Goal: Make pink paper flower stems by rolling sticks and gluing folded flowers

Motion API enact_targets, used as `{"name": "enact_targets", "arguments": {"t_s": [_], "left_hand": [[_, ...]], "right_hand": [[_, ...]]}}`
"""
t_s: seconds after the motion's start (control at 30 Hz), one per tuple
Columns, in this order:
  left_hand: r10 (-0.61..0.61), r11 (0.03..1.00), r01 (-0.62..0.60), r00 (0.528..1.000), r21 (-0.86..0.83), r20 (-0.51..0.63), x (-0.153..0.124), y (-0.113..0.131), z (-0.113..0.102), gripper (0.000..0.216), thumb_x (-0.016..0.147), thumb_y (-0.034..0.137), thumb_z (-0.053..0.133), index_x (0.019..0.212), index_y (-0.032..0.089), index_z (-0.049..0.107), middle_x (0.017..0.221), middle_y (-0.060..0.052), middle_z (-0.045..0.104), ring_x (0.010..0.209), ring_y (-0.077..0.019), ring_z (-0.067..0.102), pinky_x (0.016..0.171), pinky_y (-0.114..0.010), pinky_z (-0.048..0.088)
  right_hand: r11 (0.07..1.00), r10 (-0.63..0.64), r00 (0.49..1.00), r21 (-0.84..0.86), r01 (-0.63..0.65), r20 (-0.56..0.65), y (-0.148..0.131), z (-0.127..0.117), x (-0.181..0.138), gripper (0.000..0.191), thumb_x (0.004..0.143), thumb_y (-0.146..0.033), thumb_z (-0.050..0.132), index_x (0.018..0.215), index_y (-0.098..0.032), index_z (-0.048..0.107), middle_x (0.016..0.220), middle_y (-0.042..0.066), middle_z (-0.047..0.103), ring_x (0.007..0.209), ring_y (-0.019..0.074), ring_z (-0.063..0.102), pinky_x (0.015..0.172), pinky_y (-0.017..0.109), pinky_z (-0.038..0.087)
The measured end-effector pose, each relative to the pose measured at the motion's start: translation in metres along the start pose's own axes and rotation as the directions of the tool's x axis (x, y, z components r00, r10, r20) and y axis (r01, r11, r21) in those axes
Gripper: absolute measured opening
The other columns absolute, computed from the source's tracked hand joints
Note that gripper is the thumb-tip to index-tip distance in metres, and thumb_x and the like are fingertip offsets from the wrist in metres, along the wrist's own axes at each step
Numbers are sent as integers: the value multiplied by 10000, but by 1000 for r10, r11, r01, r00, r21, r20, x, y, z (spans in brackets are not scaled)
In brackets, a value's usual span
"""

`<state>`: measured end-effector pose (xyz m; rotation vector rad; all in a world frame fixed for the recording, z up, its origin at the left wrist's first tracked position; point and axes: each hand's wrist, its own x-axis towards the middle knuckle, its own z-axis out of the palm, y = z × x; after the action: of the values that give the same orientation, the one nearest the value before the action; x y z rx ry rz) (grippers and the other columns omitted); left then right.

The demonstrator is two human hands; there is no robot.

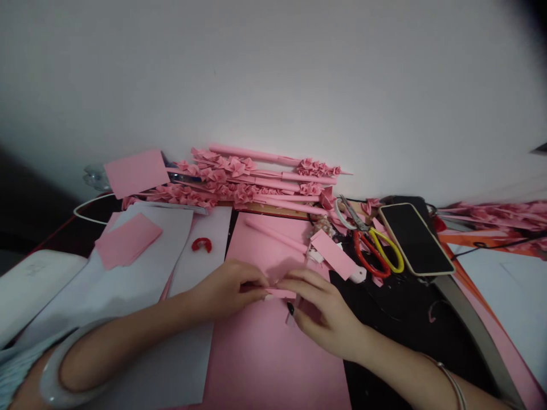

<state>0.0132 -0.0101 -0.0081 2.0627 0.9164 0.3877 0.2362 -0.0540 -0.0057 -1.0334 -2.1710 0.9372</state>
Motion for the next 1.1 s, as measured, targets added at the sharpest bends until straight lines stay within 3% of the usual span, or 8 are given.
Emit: {"name": "enact_targets", "arguments": {"t_s": [0.73, 0.97, 1.1], "left_hand": [[-3, 1000, 3, 1000, 20, 0, -1, -1, 1, 182, 847, 275, 548, 817, 153, 680, 689, -4, 650, 607, -99, 536, 566, -185, 353], [-22, 999, 22, 1000, 25, 13, 0, 2, -2, 207, 848, 287, 545, 773, 136, 665, 659, 1, 618, 598, -97, 515, 564, -186, 345], [-26, 999, 25, 1000, 37, 14, 0, 2, -2, 213, 850, 287, 538, 768, 130, 655, 664, -5, 616, 601, -100, 515, 573, -190, 350]], "right_hand": [[1000, 2, 1000, 8, -2, -3, -1, 0, 0, 574, 716, -35, 484, 1248, -250, 490, 1149, 76, 525, 1074, 210, 500, 909, 369, 435], [998, 8, 1000, 67, -7, -18, -2, -2, -2, 555, 703, 12, 463, 1196, -234, 524, 1049, 68, 538, 837, 168, 548, 719, 294, 478], [996, 12, 998, 85, -7, -57, 0, -1, -2, 529, 714, 15, 467, 1178, -232, 524, 954, 47, 546, 767, 153, 529, 690, 287, 463]]}}
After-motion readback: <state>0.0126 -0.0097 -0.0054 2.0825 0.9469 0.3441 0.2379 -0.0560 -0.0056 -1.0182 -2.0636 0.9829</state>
